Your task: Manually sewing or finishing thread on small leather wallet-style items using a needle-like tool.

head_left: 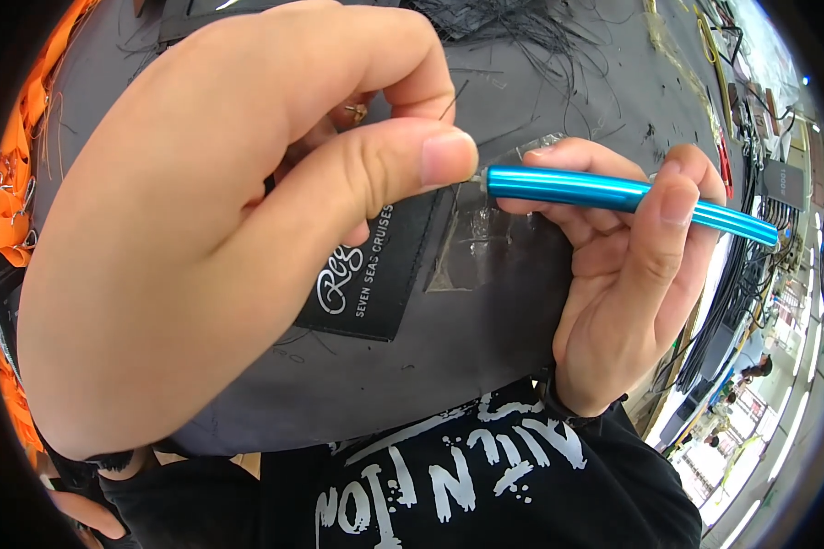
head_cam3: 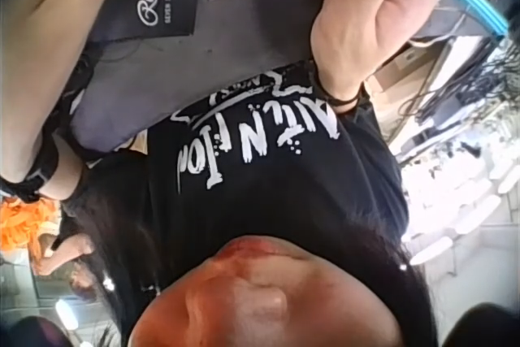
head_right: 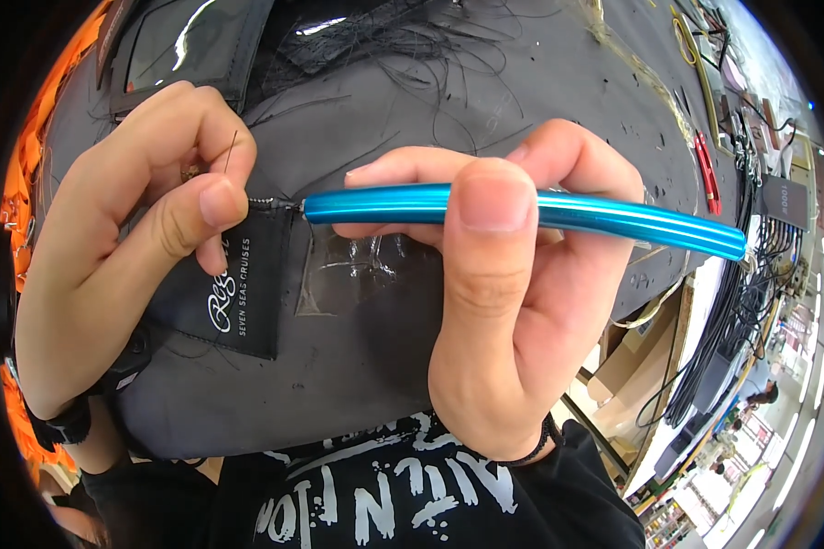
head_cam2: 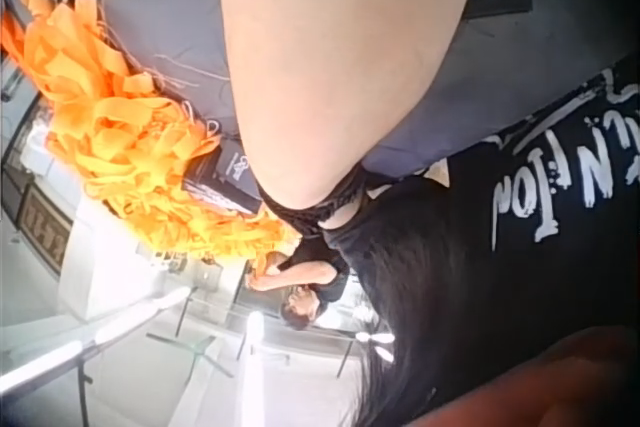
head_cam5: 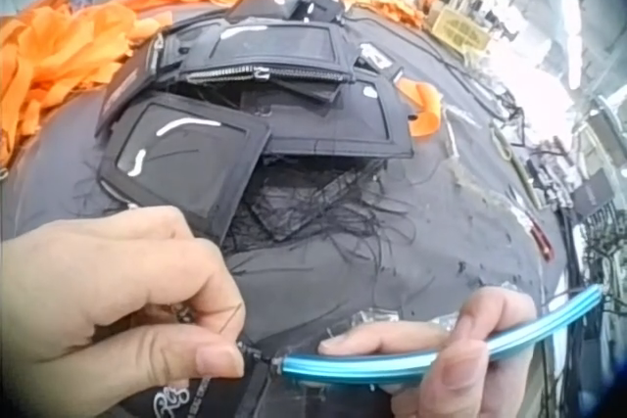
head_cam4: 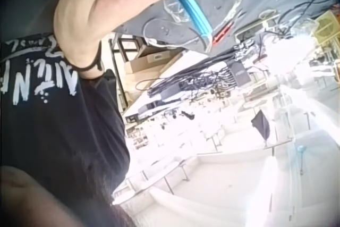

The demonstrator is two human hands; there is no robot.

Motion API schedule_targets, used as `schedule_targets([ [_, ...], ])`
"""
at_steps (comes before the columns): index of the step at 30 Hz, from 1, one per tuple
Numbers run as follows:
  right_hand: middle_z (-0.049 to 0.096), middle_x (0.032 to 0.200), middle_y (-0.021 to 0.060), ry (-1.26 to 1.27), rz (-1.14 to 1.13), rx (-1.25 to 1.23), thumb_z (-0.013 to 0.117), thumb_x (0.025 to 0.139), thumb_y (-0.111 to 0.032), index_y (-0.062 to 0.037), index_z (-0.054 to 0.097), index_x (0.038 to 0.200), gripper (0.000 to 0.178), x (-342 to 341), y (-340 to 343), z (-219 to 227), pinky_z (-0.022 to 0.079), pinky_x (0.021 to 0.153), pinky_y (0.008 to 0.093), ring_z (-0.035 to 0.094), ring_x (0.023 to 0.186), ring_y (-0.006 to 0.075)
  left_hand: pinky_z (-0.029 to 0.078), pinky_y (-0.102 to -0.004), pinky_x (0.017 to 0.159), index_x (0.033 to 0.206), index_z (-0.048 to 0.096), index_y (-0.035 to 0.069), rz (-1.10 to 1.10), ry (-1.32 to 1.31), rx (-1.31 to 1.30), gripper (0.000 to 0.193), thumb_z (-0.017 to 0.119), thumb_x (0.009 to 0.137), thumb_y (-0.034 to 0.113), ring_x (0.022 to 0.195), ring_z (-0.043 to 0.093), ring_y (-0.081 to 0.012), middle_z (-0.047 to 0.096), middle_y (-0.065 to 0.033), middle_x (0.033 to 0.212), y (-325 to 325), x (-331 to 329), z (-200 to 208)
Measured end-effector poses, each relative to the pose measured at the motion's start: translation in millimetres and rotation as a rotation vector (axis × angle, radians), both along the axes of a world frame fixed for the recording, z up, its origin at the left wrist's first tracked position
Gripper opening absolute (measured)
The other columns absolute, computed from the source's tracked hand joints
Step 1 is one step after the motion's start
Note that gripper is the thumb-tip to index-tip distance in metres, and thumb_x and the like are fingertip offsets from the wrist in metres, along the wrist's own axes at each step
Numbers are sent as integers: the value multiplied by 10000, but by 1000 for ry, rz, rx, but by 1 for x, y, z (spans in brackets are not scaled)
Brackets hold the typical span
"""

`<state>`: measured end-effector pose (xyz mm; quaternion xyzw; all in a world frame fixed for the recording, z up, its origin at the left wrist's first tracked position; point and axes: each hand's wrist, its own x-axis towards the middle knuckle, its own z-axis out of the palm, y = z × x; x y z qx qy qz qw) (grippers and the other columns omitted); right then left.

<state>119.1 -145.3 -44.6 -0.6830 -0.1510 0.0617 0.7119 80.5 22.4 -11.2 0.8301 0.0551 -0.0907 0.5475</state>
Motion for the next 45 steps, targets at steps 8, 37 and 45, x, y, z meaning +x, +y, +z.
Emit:
schedule_targets([
  [8,578,821,257,4,-8,-7,321,962,-292,-1,306,1014,296,1,-1,1,536,646,336,613,650,283,352,-158,567,821,468,28,-12,57,6,183,489,899,191,596,446,-45,431,5,751,5,1,6],
  [37,571,657,192,283,141,396,354,948,-224,-71,286,904,174,5,-22,8,452,444,243,523,447,180,367,-362,642,773,428,44,-253,-166,912,353,672,519,15,739,454,-274,408,-92,824,-8,-30,40],
  [45,545,596,186,277,66,295,347,932,-259,-82,308,912,182,3,-18,10,414,375,240,487,394,180,383,-324,612,838,556,73,-327,-383,705,296,701,581,87,671,465,-238,464,-58,768,-20,-14,9],
])
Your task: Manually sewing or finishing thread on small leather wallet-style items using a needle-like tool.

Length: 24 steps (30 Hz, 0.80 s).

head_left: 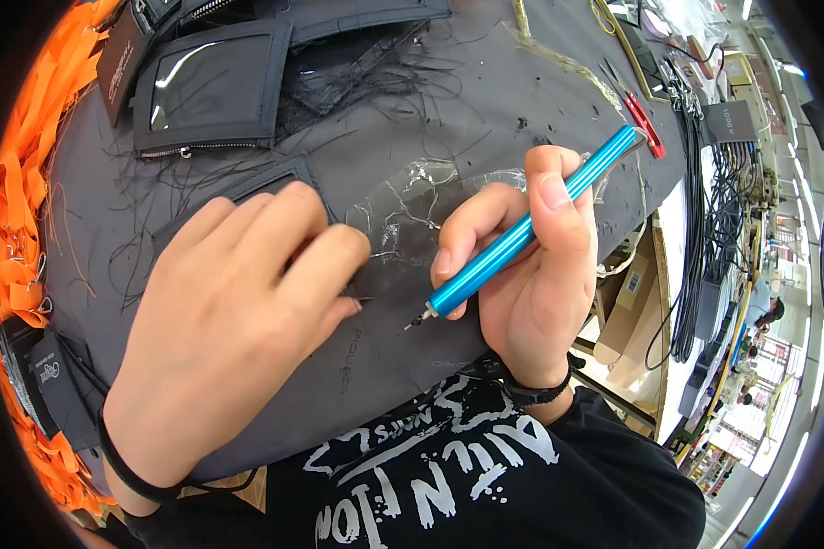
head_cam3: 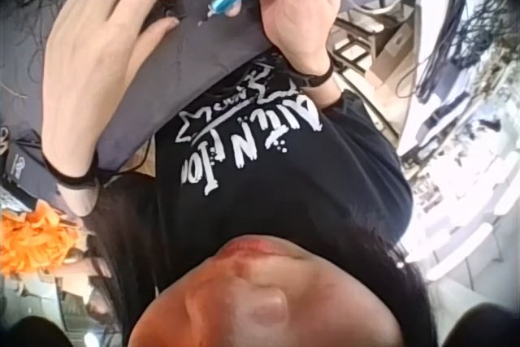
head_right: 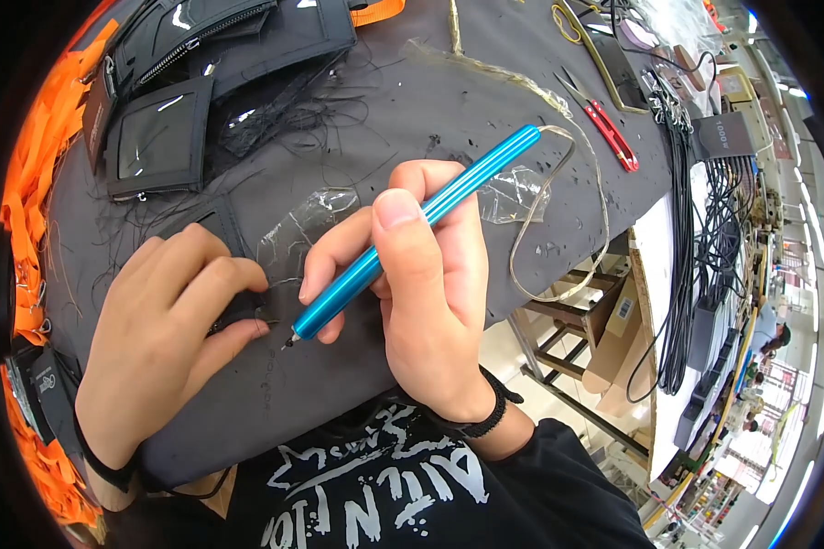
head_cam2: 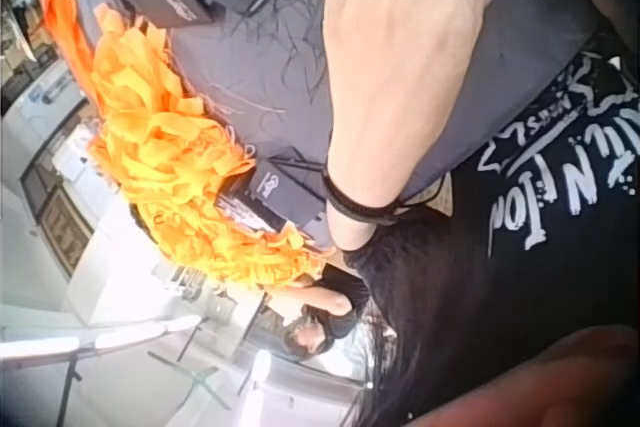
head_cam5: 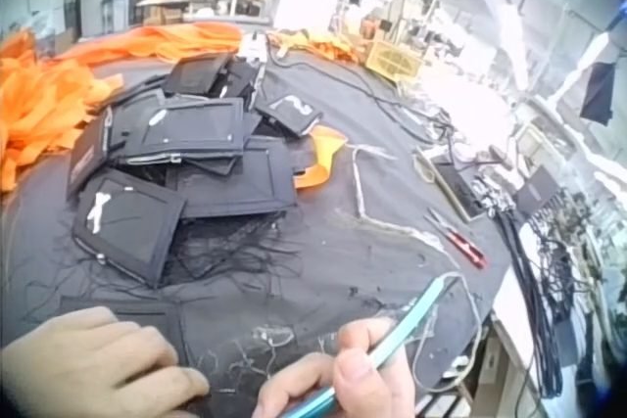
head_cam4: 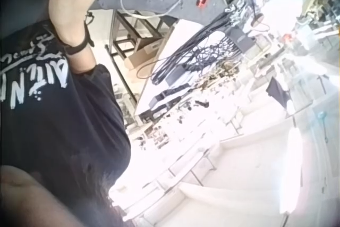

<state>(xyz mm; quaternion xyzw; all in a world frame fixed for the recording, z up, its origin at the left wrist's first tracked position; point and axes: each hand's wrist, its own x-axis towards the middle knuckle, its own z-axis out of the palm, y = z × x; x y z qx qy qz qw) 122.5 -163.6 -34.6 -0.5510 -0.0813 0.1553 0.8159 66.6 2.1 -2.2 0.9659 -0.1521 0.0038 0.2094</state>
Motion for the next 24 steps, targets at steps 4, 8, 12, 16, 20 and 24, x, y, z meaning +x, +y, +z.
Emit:
schedule_targets([
  [4,565,628,192,21,54,60,348,939,-199,-61,288,894,157,-1,-3,0,437,417,228,502,420,165,375,-315,576,771,556,66,-60,-56,25,225,688,589,75,637,466,-227,461,-51,734,1,-1,-5],
  [8,514,537,184,-1,-49,-79,344,918,-301,-90,331,931,212,-3,2,-1,380,316,252,452,346,198,378,-315,562,728,547,52,-33,-20,-61,185,671,592,32,613,474,-226,466,-59,727,5,1,-5],
  [12,510,530,181,-20,-46,-79,344,919,-303,-92,332,927,212,0,0,-3,378,310,258,446,337,200,398,-309,594,736,529,18,46,79,-205,172,653,622,-14,649,500,-244,461,-86,731,8,4,-6],
  [16,520,556,179,-7,-36,-66,337,926,-303,-86,336,938,217,-4,5,0,394,330,259,464,364,204,398,-285,611,754,487,-7,131,237,-300,146,621,696,-13,671,497,-228,456,-95,734,21,-1,9],
  [20,546,658,197,-190,-46,-196,310,945,-285,-71,342,1022,229,-7,6,-4,455,437,269,522,476,214,388,-273,632,786,458,-18,86,56,-348,111,559,776,27,684,476,-207,454,-94,754,14,-7,4],
  [24,557,688,216,-225,-106,-231,293,962,-275,-59,328,1075,246,-6,7,-12,471,469,287,533,507,219,385,-275,635,790,455,-15,73,95,-410,116,557,783,41,685,467,-207,447,-91,756,12,5,-6],
])
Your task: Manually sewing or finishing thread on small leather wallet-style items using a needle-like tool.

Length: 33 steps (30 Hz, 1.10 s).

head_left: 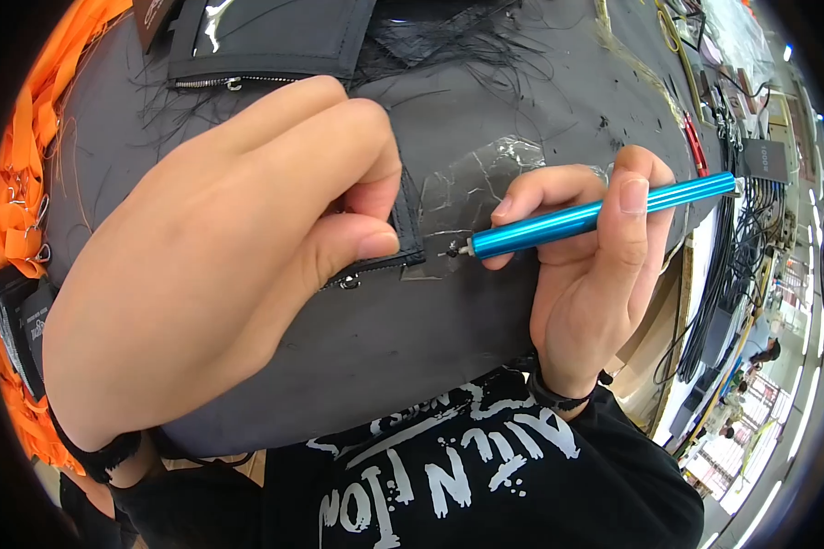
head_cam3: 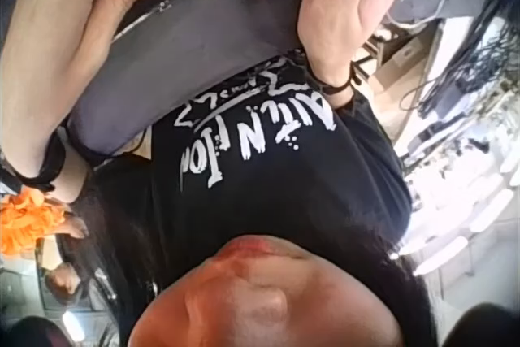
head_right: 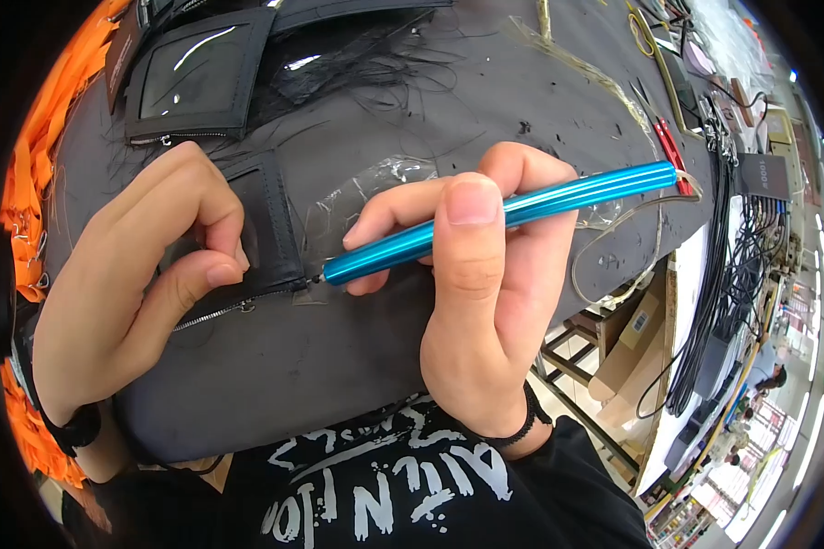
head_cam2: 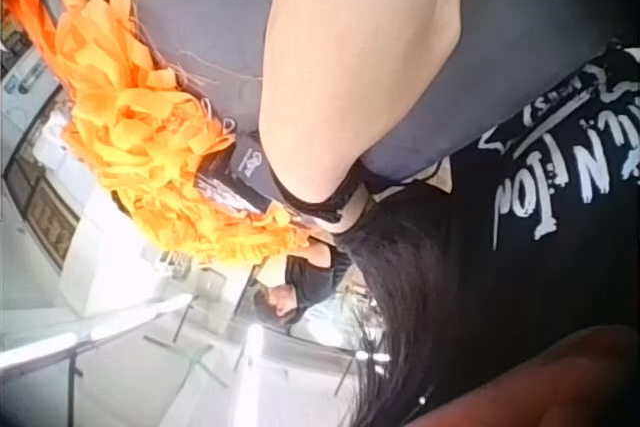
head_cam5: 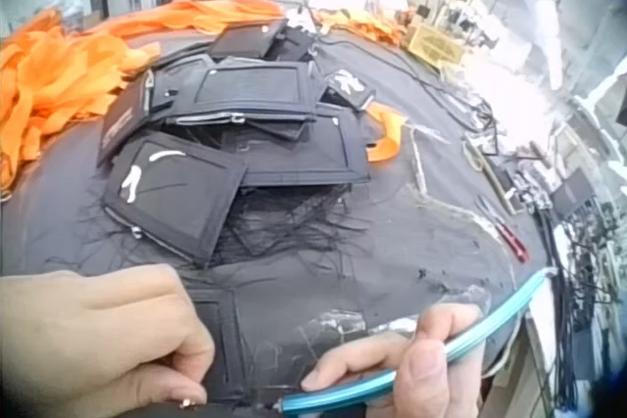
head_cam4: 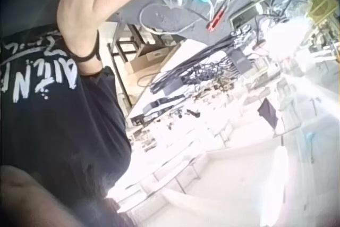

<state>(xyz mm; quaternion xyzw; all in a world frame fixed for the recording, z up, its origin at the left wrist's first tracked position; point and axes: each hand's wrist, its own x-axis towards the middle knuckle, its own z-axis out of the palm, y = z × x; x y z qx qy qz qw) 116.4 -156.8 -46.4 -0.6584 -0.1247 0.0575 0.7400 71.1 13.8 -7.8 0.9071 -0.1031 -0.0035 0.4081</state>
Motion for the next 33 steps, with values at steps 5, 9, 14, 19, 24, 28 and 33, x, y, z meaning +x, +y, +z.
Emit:
schedule_targets([
  [5,562,694,218,-16,101,-1,301,963,-273,-48,316,1062,246,-3,6,3,479,476,285,539,506,219,380,-279,640,796,449,-10,45,65,-60,127,554,795,63,687,452,-206,433,-88,760,6,-8,11],
  [9,566,694,217,-34,111,-44,315,962,-254,-36,312,1038,231,-2,4,0,483,480,279,540,499,218,377,-281,642,800,446,-7,35,91,-124,135,552,803,77,688,442,-206,426,-85,762,8,-3,6],
  [14,566,691,214,-61,153,-30,318,962,-251,-33,313,1024,227,-2,6,1,482,481,277,539,498,214,375,-280,642,801,448,-5,17,93,-51,138,553,805,83,692,440,-204,424,-84,762,10,-7,12],
  [19,566,689,213,-3,61,-92,320,961,-253,-36,313,991,219,-4,9,4,481,483,274,536,496,210,376,-279,643,798,448,-4,-34,116,-19,140,554,806,86,691,438,-202,422,-83,763,9,-3,9],
  [24,565,684,211,1,66,-82,320,960,-247,-39,310,976,208,-5,10,4,479,485,273,530,489,209,376,-278,644,800,445,-6,-10,79,-31,137,549,809,84,688,437,-202,420,-84,762,7,-6,8],
  [28,564,680,209,-10,52,-96,321,959,-254,-38,315,978,218,-2,7,1,478,488,269,531,488,212,371,-269,643,810,441,-7,-9,15,5,133,541,815,82,688,434,-196,416,-81,757,7,-1,1],
  [33,559,664,201,46,93,-11,308,956,-265,-45,334,994,224,-9,13,14,465,454,263,520,461,210,340,-218,620,808,410,19,326,132,329,133,454,890,113,653,388,-119,373,-43,727,29,-28,42],
])
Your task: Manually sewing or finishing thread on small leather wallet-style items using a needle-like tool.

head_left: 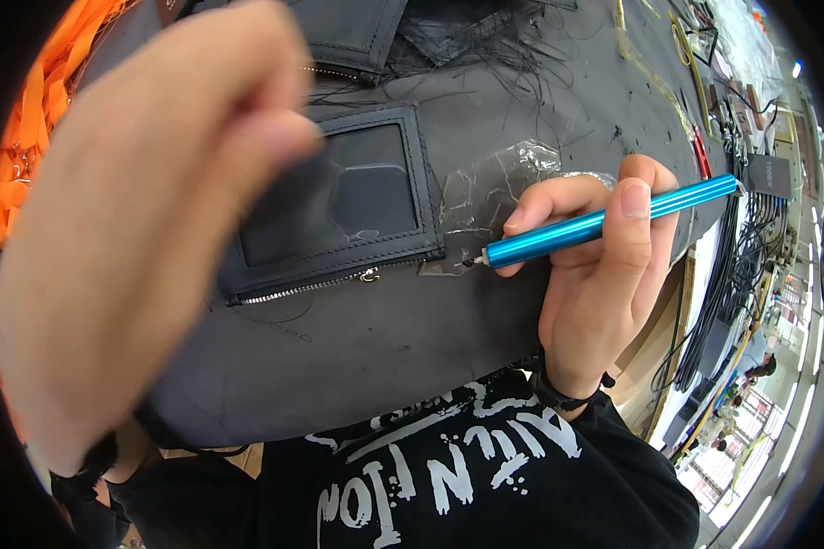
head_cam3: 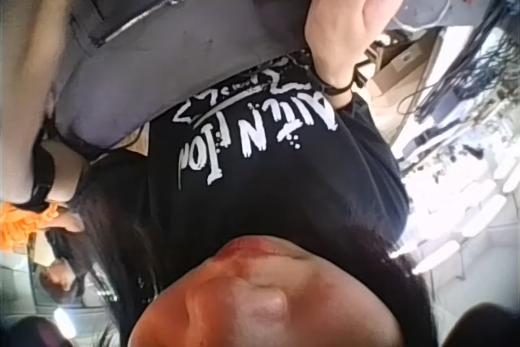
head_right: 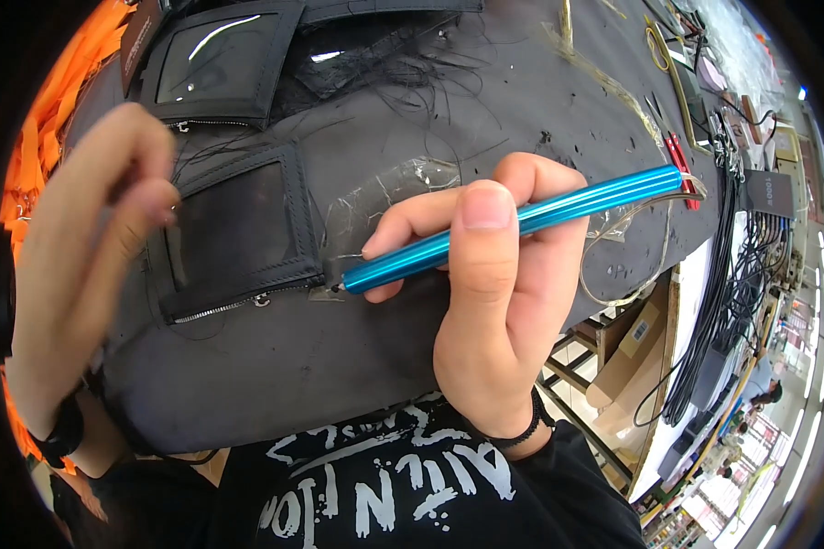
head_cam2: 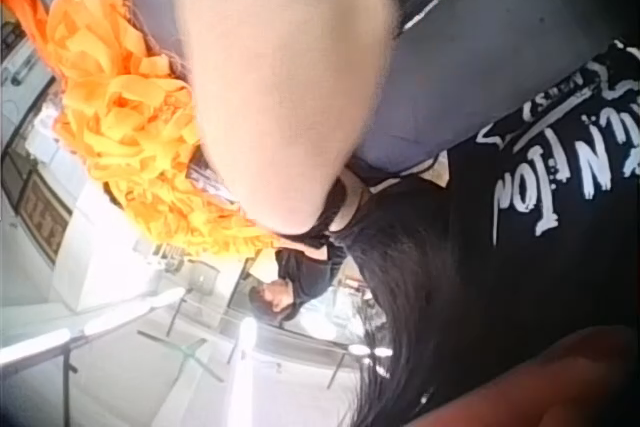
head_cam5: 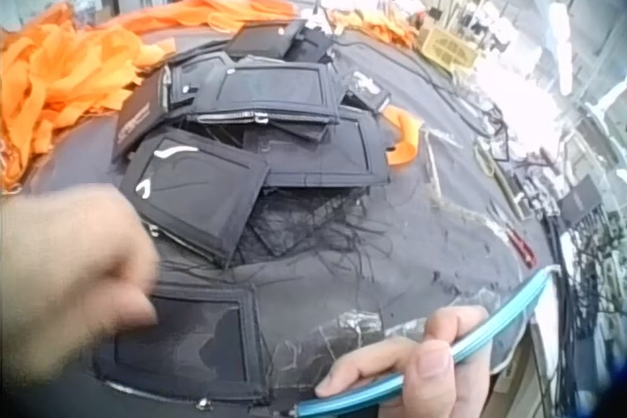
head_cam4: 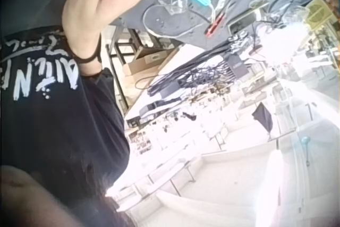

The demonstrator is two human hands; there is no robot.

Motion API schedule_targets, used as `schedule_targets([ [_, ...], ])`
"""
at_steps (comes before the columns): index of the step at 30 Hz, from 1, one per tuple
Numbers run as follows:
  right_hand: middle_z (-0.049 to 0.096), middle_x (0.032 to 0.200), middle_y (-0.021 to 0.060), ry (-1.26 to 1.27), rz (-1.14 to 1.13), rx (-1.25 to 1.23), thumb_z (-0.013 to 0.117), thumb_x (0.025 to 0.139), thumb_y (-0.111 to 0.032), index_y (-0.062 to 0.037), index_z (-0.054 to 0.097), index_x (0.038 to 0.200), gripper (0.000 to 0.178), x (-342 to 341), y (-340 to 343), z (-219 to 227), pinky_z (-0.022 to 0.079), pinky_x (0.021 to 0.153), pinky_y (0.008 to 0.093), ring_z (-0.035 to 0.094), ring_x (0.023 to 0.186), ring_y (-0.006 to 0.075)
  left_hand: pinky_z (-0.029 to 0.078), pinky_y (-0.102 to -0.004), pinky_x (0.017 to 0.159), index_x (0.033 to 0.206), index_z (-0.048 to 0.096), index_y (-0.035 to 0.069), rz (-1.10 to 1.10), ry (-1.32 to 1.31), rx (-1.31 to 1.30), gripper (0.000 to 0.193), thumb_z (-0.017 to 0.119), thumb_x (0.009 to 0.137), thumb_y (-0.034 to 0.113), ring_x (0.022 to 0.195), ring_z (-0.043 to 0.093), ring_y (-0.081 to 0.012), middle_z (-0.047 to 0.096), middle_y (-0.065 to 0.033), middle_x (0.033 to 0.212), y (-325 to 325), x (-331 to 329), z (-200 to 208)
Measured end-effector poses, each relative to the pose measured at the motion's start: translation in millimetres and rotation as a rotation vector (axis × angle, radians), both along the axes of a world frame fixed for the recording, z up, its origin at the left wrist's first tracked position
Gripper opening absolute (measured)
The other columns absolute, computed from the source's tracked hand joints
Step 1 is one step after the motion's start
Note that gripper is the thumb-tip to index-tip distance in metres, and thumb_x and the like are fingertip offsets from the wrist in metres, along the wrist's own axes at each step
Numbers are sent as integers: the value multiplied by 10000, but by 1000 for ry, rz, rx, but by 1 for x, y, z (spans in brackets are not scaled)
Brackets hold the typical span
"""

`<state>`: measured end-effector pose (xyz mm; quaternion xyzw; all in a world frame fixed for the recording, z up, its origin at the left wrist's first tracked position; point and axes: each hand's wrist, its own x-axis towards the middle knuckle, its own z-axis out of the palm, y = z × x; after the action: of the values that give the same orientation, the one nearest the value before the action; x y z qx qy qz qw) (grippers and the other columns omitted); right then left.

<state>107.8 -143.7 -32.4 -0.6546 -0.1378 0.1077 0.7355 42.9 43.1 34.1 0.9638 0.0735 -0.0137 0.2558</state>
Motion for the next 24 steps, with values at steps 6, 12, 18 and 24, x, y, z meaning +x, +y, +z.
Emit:
schedule_targets([
  [6,515,582,146,78,-127,56,314,945,-292,-78,355,983,221,6,-10,-8,368,363,262,432,382,180,365,-197,605,839,401,27,-1,141,32,109,430,908,107,635,438,-79,408,-37,731,36,11,-28],
  [12,473,560,94,19,-103,204,279,954,-294,-85,387,1001,240,3,-23,-3,301,328,266,334,349,143,409,-210,640,839,411,17,-136,119,-570,91,473,877,72,659,496,-101,429,-29,766,-1,15,-19],
  [18,478,560,94,-120,-49,142,276,954,-311,-104,372,935,229,-3,-18,-2,281,329,258,322,347,129,380,-275,571,787,469,-3,-262,-59,-96,94,549,788,46,583,451,-171,429,-77,715,-1,14,-26],
  [24,464,536,61,92,27,294,303,952,-314,-127,372,932,200,-7,-11,-8,241,333,253,313,352,111,374,-327,486,664,551,7,-185,62,-96,230,653,733,201,515,496,-245,483,-88,584,-22,-1,-30],
])
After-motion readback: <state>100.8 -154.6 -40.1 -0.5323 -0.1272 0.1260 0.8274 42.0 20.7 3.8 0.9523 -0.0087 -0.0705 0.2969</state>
